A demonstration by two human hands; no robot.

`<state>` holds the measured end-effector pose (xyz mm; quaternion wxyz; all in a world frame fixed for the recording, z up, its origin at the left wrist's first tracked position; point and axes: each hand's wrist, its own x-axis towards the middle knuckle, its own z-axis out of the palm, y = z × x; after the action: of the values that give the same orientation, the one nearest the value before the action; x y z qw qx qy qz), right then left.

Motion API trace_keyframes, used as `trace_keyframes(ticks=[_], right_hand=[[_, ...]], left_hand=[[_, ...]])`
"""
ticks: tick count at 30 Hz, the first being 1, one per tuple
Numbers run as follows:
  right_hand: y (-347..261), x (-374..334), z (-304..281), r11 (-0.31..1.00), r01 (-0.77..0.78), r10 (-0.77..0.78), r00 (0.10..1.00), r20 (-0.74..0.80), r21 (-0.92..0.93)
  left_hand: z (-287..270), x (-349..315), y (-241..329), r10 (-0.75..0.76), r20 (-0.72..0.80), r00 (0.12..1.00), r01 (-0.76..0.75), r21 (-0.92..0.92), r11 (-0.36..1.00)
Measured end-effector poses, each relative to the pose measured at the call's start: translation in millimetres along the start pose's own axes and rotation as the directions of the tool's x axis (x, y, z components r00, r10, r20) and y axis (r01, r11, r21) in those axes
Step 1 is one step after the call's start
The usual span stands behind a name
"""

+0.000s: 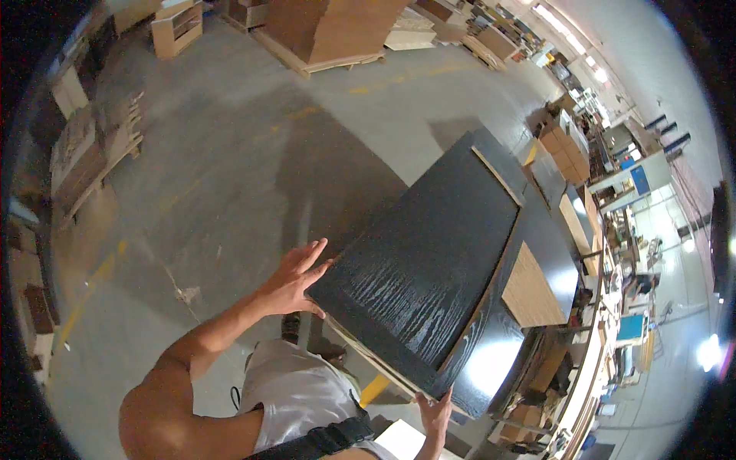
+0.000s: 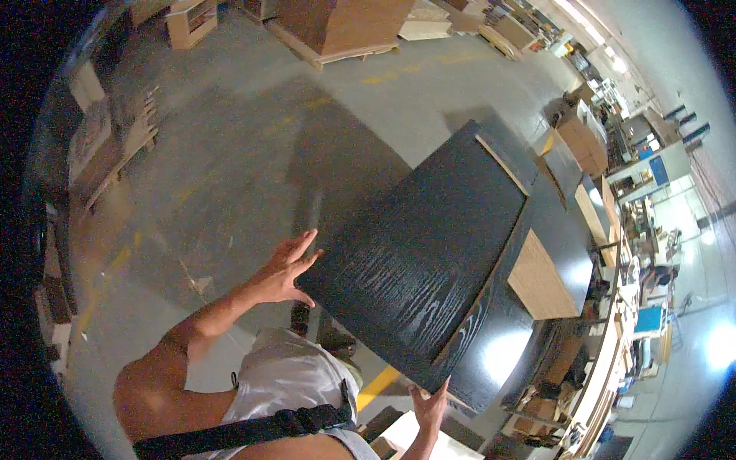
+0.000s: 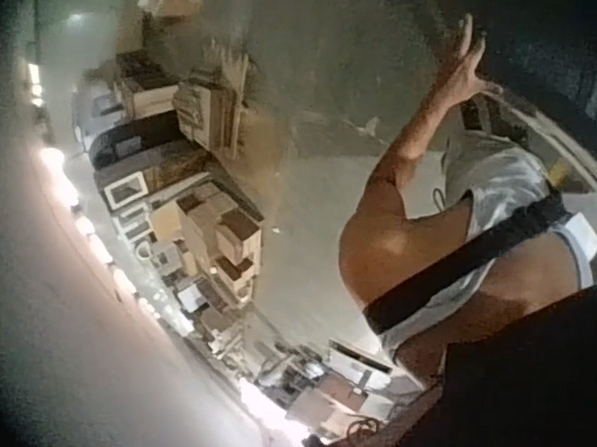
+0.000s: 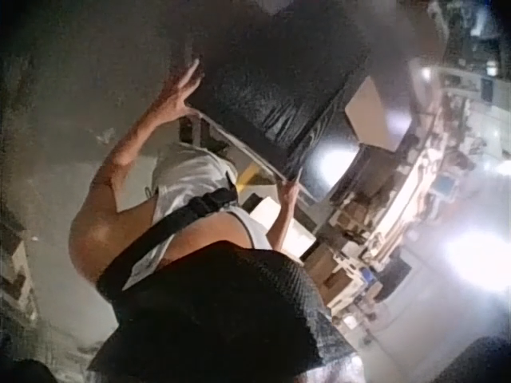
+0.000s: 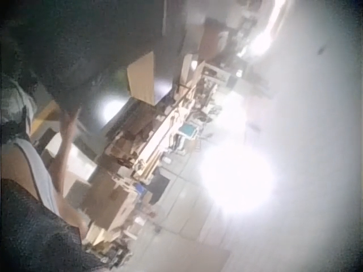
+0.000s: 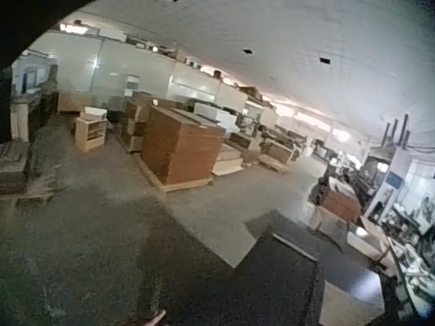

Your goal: The person places a black wood panel into a jig, positions trim pieces along its edges, and secures them with a nail gun. The person then carries the completed panel to a stack and retrieves another panel to repeat the process.

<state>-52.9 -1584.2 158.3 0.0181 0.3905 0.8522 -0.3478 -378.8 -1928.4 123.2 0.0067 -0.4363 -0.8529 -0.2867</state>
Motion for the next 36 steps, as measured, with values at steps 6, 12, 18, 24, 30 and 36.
trace_keyframes(ticks=[6, 12, 18, 24, 30, 36], right_hand=[[31.5, -4.6, 11.9, 0.992, -0.009, 0.019, 0.997, -0.079, 0.129], [-5.2, 1.5, -0.1, 0.998, 0.049, -0.054, 0.992, -0.113, -0.050], [3.6, 5.4, -3.7, 0.998, 0.057, -0.057, 0.992, -0.112, -0.001], [4.8, 8.5, -1.8, 0.991, 0.055, -0.072, 0.988, -0.138, -0.118], [2.2, 12.5, -5.9, 0.989, -0.062, 0.038, 0.983, -0.177, -0.133], [-7.7, 18.7, -6.2, 0.994, -0.049, 0.031, 0.984, -0.173, -0.099]], left_hand=[[13.3, 8.8, -9.2, -0.007, 0.078, 0.997, 0.008, -0.005, 1.000], [18.3, 13.7, -12.7, -0.009, 0.176, 0.984, 0.021, -0.067, 0.998], [6.6, 26.9, -6.0, -0.037, 0.298, 0.954, 0.079, -0.132, 0.988], [19.5, 24.8, -18.6, 0.035, 0.140, 0.989, -0.018, -0.117, 0.993], [18.5, 40.2, -15.2, 0.079, 0.098, 0.992, -0.067, -0.122, 0.990], [11.0, 43.7, -7.2, 0.099, 0.017, 0.995, -0.097, -0.072, 0.993]])
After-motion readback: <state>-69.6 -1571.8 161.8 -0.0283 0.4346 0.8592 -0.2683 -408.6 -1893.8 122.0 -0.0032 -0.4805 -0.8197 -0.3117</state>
